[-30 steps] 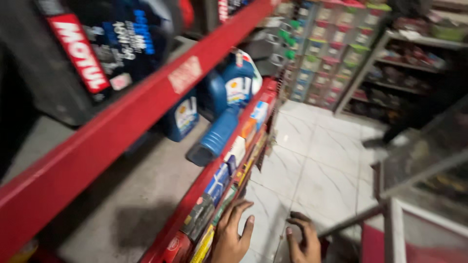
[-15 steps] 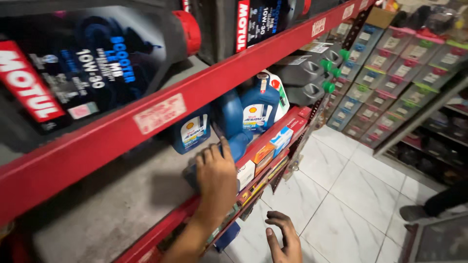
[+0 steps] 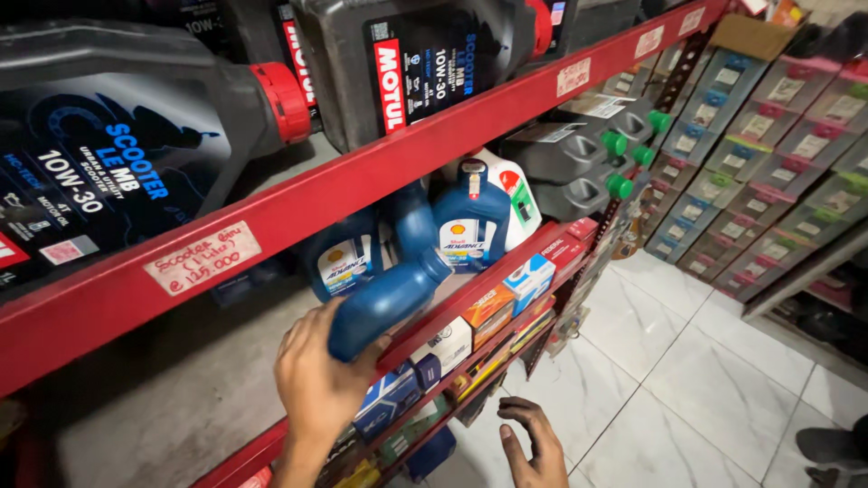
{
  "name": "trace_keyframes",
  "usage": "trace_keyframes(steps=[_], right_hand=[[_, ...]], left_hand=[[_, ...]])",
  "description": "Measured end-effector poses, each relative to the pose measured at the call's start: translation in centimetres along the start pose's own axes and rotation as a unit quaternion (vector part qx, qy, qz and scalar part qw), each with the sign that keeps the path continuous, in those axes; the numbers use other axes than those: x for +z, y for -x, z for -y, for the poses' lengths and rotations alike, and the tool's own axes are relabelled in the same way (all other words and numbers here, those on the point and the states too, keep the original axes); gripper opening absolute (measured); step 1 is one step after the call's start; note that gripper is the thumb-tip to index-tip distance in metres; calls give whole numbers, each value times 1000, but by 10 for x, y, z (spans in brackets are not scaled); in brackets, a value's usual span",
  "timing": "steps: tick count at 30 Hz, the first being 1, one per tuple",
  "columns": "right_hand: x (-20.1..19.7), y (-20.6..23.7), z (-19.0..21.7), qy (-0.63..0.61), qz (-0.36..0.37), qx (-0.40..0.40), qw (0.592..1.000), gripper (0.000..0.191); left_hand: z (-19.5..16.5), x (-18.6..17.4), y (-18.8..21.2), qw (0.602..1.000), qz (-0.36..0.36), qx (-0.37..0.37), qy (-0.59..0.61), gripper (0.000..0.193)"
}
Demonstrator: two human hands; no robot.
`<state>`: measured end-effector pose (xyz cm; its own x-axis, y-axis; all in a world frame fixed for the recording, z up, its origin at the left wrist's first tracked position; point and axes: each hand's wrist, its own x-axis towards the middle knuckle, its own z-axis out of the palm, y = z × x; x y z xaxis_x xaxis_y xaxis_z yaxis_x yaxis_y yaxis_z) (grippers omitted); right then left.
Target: The person repeatedly picks up blue and white bottles of motor oil from a red metal shelf and places them onto a glass display counter. The person handles the bottles one by one, moving them from the shelf to the counter in a repetitive sequence.
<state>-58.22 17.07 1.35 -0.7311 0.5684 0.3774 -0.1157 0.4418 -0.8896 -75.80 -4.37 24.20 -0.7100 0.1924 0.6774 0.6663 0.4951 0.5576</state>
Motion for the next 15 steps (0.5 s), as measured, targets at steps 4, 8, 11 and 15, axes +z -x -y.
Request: trace_keyframes(steps=[4, 8, 11, 15], right_hand=[[6, 0, 5, -25, 20, 3, 999, 20], [18, 10, 8, -141, 53, 0, 989, 28], [30, 22, 11, -310, 53, 27, 949, 43], [43, 64, 20, -345, 29, 140, 928, 61]], left_hand=[[8, -20, 13, 976, 9, -114, 186, 60], [30, -20, 42, 849, 106, -206, 475, 61], [45, -2, 76, 768, 188, -267, 551, 57], [65, 24, 122, 687, 313, -386, 531, 53]])
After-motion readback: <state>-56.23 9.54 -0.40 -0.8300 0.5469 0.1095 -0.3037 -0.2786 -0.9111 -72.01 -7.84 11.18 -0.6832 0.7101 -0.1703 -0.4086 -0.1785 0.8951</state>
